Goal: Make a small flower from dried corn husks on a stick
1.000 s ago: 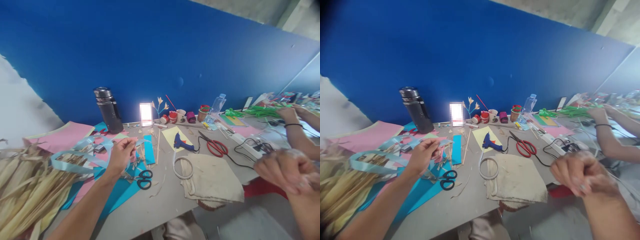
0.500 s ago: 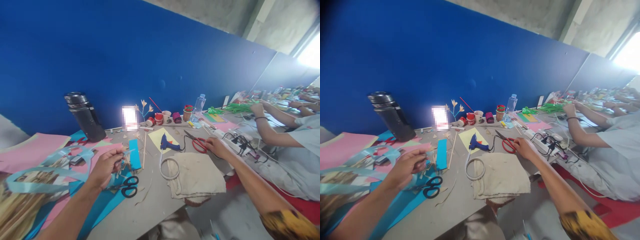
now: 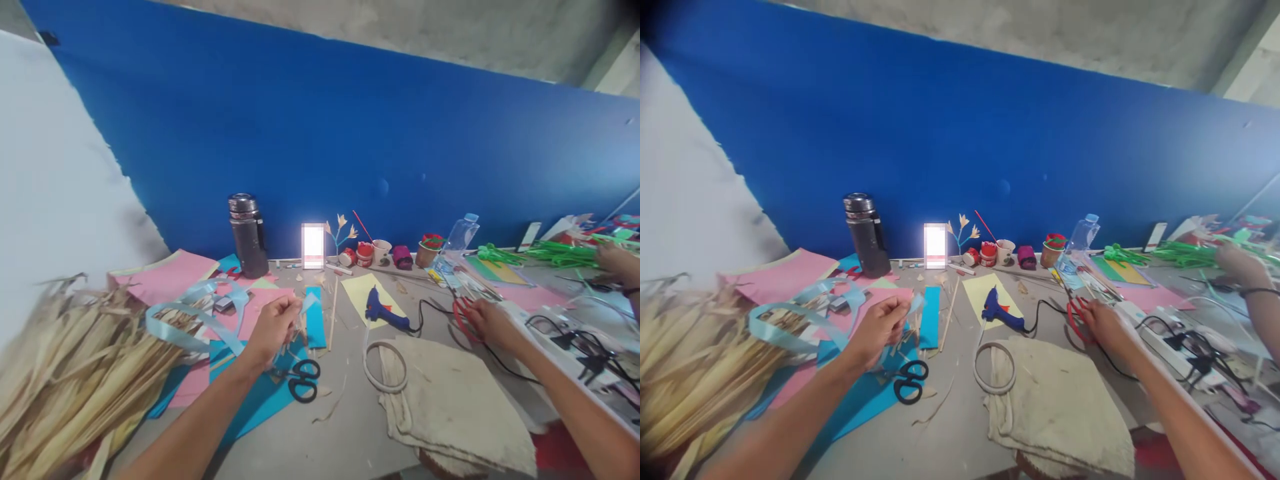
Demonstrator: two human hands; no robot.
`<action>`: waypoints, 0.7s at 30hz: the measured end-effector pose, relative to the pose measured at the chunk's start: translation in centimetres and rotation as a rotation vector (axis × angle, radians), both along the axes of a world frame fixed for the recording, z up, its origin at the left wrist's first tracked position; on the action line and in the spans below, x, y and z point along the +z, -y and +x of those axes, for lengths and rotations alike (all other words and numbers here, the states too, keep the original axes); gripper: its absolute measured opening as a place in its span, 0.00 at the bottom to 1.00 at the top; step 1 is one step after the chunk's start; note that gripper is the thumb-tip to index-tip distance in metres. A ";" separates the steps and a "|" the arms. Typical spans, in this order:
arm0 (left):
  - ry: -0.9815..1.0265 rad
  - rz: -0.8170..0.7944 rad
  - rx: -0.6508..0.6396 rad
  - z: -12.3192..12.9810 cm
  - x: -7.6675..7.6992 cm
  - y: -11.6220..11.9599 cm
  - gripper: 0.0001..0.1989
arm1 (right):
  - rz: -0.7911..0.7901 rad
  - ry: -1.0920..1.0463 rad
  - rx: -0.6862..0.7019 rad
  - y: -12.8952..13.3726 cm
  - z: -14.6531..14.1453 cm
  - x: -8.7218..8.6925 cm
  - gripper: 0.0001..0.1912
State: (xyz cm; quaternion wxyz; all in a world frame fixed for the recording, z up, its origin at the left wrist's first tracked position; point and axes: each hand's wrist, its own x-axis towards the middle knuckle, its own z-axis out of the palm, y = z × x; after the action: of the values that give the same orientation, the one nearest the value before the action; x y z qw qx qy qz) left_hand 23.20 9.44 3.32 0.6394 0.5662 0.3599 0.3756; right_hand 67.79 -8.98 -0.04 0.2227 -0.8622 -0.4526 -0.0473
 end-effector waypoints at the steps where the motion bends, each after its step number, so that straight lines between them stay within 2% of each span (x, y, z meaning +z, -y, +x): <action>1: 0.015 0.005 -0.005 0.0 0.0 0.0 0.20 | 0.113 -0.118 0.015 0.0 -0.5 0.8 0.10; 4: 0.101 -0.006 -0.020 0.1 0.0 0.0 0.16 | 0.406 -0.503 0.108 -0.5 -4.2 3.7 0.15; 5: 0.139 -0.023 -0.021 0.1 0.1 0.1 0.15 | 0.435 -0.657 0.181 -0.8 -6.1 4.5 0.19; 6: 0.177 -0.051 -0.020 0.1 0.2 0.1 0.15 | 0.406 -0.817 0.313 -1.3 -8.1 5.1 0.23; 8: 0.229 -0.116 -0.033 0.0 0.6 0.2 0.17 | 0.370 -0.971 0.471 -2.6 -12.4 5.7 0.27; 11: 0.240 -0.160 -0.044 -0.2 1.0 0.5 0.20 | 0.288 -0.965 0.567 -4.9 -17.8 5.2 0.25; 13: 0.217 -0.132 -0.025 -0.3 1.2 0.5 0.20 | 0.128 -0.894 0.649 -6.2 -20.2 4.6 0.25; 17: 0.184 0.003 0.081 -0.5 1.3 0.6 0.18 | -0.086 -0.697 0.757 -6.9 -22.6 4.2 0.21; 21: 0.294 0.051 0.161 -0.6 1.7 0.7 0.16 | -0.146 -0.719 0.857 -6.1 -24.1 4.6 0.27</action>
State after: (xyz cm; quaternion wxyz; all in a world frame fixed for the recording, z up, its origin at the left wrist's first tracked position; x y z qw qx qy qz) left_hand 22.62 8.70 5.05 0.6383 0.4906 0.2970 0.5135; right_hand 43.69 -2.87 4.56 0.3021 -0.5763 -0.6600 0.3755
